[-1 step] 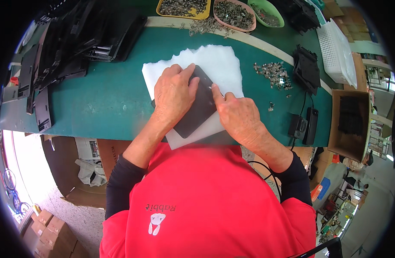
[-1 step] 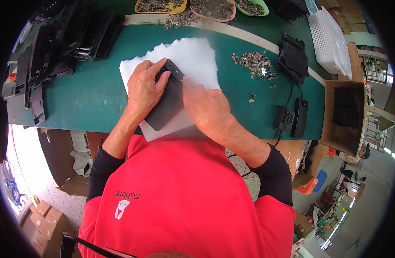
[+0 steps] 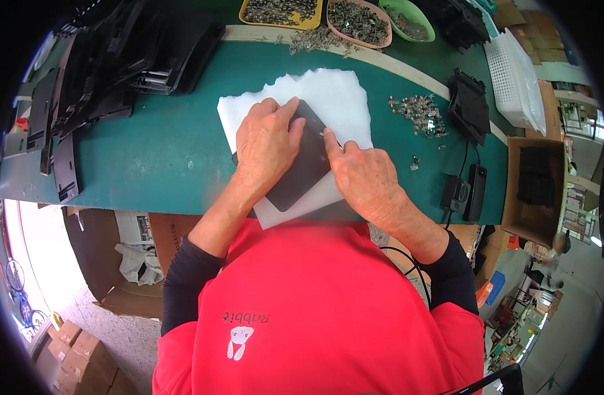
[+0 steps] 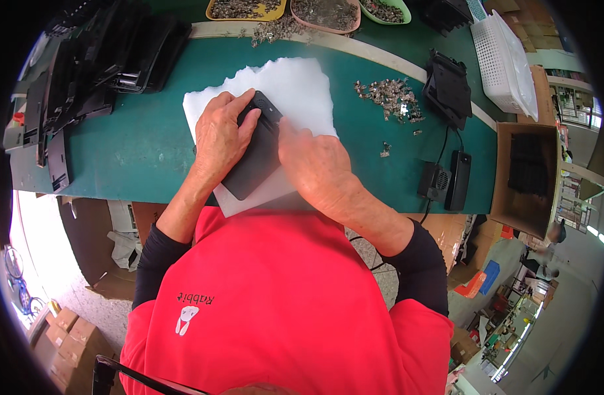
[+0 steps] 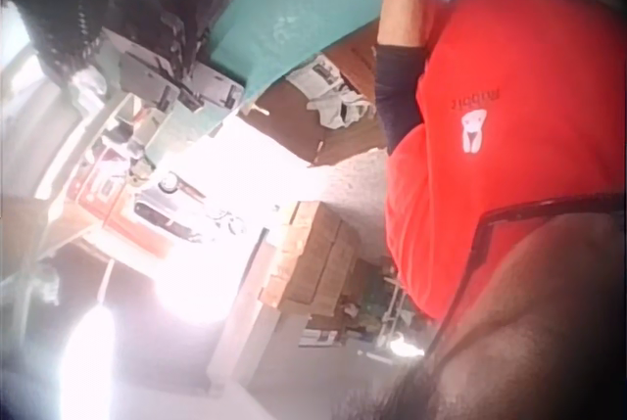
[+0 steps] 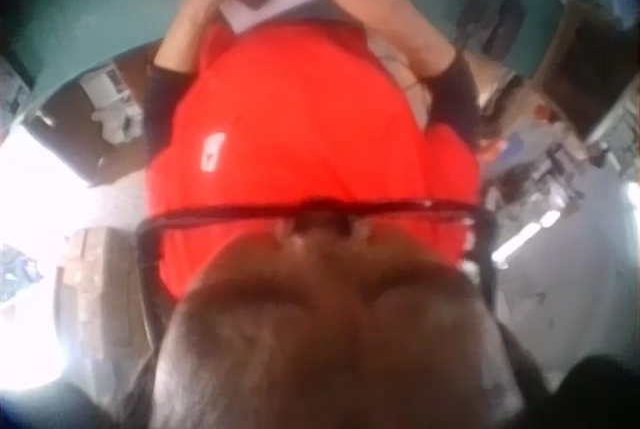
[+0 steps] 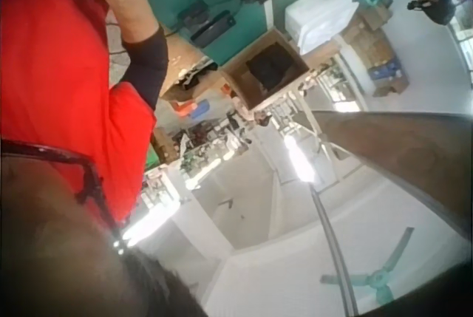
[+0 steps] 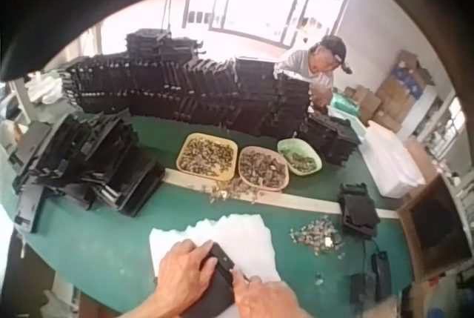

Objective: The person uses a screwdriver to fasten screws into a black rectangular electronic device placed on a white foam sheet. They repeatedly pick up screws from a nearby tray, insert them into the device, and tighten them. The person handles multiple similar devices, moving them aside after assembly.

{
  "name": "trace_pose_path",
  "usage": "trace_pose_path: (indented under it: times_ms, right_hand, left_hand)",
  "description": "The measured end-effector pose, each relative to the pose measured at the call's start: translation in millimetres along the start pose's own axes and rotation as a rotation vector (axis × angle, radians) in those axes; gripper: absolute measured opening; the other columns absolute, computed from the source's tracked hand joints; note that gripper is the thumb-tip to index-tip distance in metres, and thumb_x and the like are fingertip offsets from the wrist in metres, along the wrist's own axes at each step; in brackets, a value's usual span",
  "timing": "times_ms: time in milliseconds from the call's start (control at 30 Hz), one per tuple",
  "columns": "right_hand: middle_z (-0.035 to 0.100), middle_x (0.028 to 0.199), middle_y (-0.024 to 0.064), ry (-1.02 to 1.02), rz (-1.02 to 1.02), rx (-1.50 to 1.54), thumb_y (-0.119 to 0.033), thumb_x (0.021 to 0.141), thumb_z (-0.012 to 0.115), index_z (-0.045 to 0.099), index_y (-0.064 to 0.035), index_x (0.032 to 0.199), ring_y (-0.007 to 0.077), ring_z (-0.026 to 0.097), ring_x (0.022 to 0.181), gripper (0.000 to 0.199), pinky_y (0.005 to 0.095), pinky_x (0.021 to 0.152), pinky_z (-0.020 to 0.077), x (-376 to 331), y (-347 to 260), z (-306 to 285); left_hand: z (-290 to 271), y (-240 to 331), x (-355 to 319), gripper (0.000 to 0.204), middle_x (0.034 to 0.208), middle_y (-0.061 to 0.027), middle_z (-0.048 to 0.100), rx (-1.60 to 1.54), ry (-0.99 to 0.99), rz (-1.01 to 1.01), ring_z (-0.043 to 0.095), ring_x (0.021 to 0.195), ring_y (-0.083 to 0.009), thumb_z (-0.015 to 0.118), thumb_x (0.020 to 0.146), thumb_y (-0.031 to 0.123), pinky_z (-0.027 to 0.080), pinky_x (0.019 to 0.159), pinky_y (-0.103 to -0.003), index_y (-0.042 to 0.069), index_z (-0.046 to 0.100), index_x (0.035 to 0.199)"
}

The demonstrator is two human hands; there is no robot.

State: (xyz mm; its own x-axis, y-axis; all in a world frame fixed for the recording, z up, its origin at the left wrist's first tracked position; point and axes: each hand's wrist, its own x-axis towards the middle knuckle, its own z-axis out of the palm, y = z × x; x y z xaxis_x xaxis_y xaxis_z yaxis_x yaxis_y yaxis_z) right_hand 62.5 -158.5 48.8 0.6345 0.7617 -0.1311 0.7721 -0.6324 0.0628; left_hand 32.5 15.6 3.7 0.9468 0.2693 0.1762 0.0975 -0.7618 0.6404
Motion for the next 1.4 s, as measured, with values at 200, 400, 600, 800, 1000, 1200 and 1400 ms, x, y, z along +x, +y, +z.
trace_pose_path:
  times_ms: [200, 400, 600, 800, 1000, 1200, 1400]
  right_hand:
    - [0.066, 0.066, 0.0174, -0.02, -0.091, 0.028, -0.004, 0.079, 0.061, 0.064, 0.0076, 0.114, 0.03, 0.069, 0.059, 0.037, 0.037, 0.054, 0.0547, 12, -2, -25]
    - [0.065, 0.064, 0.0189, -0.04, -0.159, 0.035, -0.004, 0.078, 0.059, 0.067, 0.0044, 0.083, 0.0334, 0.069, 0.061, 0.013, 0.0389, 0.055, 0.0556, 22, -2, -26]
    - [0.067, 0.072, 0.0205, -0.048, -0.177, 0.023, -0.004, 0.08, 0.056, 0.066, 0.001, 0.077, 0.0362, 0.069, 0.067, 0.012, 0.0435, 0.061, 0.0563, 26, 4, -30]
    - [0.067, 0.081, 0.0251, -0.103, 0.017, 0.485, -0.008, 0.088, 0.052, 0.067, 0.0002, 0.098, 0.0444, 0.065, 0.078, 0.02, 0.0476, 0.071, 0.053, 19, 31, -25]
    - [0.066, 0.079, 0.0233, 0.142, 0.177, 0.923, -0.02, 0.087, 0.064, 0.068, -0.0004, 0.101, 0.0401, 0.066, 0.073, 0.025, 0.0422, 0.067, 0.0518, 5, 40, 33]
    - [0.065, 0.076, 0.0208, 0.117, 0.2, 1.013, -0.022, 0.087, 0.066, 0.067, 0.0004, 0.096, 0.0364, 0.064, 0.068, 0.024, 0.0389, 0.064, 0.0503, 8, 36, 32]
    - [0.064, 0.074, 0.0195, 0.189, 0.161, 1.048, -0.015, 0.086, 0.068, 0.068, 0.0023, 0.096, 0.027, 0.062, 0.061, 0.02, 0.0335, 0.059, 0.0481, 8, 39, 40]
  left_hand:
    - [2, 0, -2, 0.032, 0.087, -0.0125, 0.063, -0.027, 0.006, 0.006, 0.061, 0.087, -0.031, 0.069, 0.085, 0.018, 0.049, 0.078, -0.04, 0.004, 0.07, 0.114]
    - [5, -4, -3, 0.026, 0.089, -0.0157, 0.062, 0.014, 0.015, 0.045, 0.061, 0.089, -0.0344, 0.065, 0.086, 0.02, 0.05, 0.077, -0.044, 0.005, 0.067, 0.107]
    - [2, -1, -1, 0.032, 0.089, -0.0167, 0.062, 0.112, 0.012, 0.07, 0.06, 0.088, -0.0349, 0.066, 0.085, 0.021, 0.05, 0.076, -0.044, 0.009, 0.069, 0.115]
    - [-5, -4, -5, 0.035, 0.087, -0.0152, 0.061, 0.101, 0.058, 0.113, 0.059, 0.086, -0.0327, 0.068, 0.084, 0.021, 0.049, 0.073, -0.043, 0.009, 0.068, 0.116]
    - [-20, -7, 27, 0.023, 0.09, -0.0186, 0.062, 0.14, -0.173, 0.154, 0.061, 0.083, -0.0373, 0.064, 0.085, 0.021, 0.05, 0.072, -0.047, 0.01, 0.073, 0.103]
    - [-15, -42, 152, 0.015, 0.098, -0.0227, 0.061, 0.25, 0.036, 0.177, 0.061, 0.092, -0.0414, 0.055, 0.086, 0.007, 0.051, 0.078, -0.049, 0.0, 0.068, 0.087]
    - [20, -48, 200, 0.016, 0.105, -0.0217, 0.062, 0.419, -0.094, 0.386, 0.06, 0.101, -0.0402, 0.058, 0.08, -0.001, 0.051, 0.085, -0.048, -0.002, 0.069, 0.091]
